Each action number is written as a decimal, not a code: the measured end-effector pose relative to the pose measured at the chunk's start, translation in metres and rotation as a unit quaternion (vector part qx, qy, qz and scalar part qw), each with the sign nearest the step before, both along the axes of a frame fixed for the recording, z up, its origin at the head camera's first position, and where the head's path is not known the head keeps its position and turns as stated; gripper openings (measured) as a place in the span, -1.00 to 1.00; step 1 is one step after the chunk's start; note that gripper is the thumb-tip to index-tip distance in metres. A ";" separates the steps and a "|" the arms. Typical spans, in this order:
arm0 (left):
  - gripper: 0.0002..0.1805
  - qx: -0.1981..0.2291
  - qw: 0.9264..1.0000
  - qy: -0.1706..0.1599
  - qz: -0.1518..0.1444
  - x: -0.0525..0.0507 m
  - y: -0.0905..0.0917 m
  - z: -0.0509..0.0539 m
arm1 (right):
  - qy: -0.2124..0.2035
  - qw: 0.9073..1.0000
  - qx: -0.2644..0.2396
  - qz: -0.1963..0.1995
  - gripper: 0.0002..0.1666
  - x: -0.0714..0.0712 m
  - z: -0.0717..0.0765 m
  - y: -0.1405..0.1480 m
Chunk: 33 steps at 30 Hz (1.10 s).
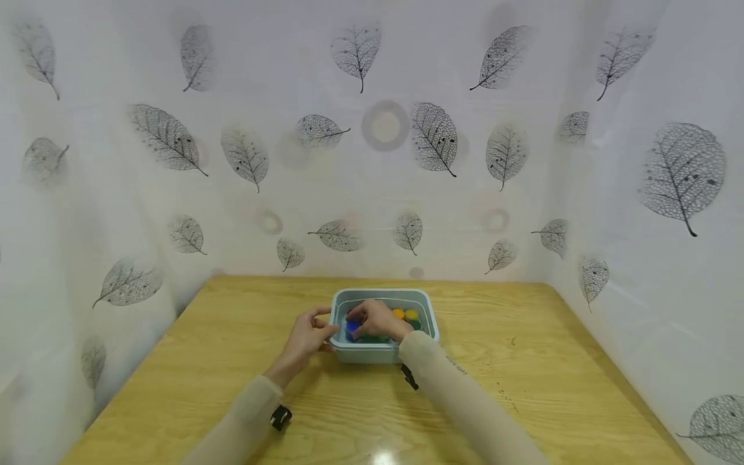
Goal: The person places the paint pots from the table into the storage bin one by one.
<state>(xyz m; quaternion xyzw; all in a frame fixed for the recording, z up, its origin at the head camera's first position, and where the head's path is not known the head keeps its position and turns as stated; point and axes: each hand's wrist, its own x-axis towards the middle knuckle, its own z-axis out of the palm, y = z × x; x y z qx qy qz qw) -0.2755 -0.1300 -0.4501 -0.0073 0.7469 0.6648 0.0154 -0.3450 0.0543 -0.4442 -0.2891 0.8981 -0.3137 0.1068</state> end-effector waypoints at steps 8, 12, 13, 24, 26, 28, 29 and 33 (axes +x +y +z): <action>-0.47 -0.001 1.000 0.000 -0.005 0.000 0.000 0.001 | -0.018 0.999 -0.038 0.008 -0.52 -0.001 0.001 0.014; -0.48 -0.016 1.000 0.010 -0.005 0.002 0.000 0.003 | -0.028 0.998 -0.057 -0.001 -0.51 -0.002 0.002 0.029; -0.48 -0.020 1.000 0.012 -0.006 0.002 0.000 0.003 | -0.026 0.998 -0.061 -0.004 -0.52 -0.003 0.003 0.033; -0.57 -0.125 0.992 0.028 -0.004 0.003 -0.003 0.009 | -0.049 0.991 -0.120 -0.042 -0.64 0.002 0.015 0.079; -0.57 -0.154 0.988 0.031 -0.002 0.003 -0.003 0.010 | -0.061 0.986 -0.145 -0.050 -0.62 0.003 0.016 0.087; -0.55 -0.179 0.983 0.035 -0.004 0.002 -0.005 0.012 | -0.075 0.981 -0.170 -0.058 -0.59 0.004 0.017 0.096; -0.53 -0.187 0.982 0.038 -0.005 0.001 -0.006 0.013 | -0.080 0.979 -0.178 -0.061 -0.58 0.004 0.017 0.100; -0.46 -0.210 0.977 0.038 -0.017 -0.004 -0.009 0.018 | -0.078 0.974 -0.195 -0.085 -0.56 0.006 0.018 0.115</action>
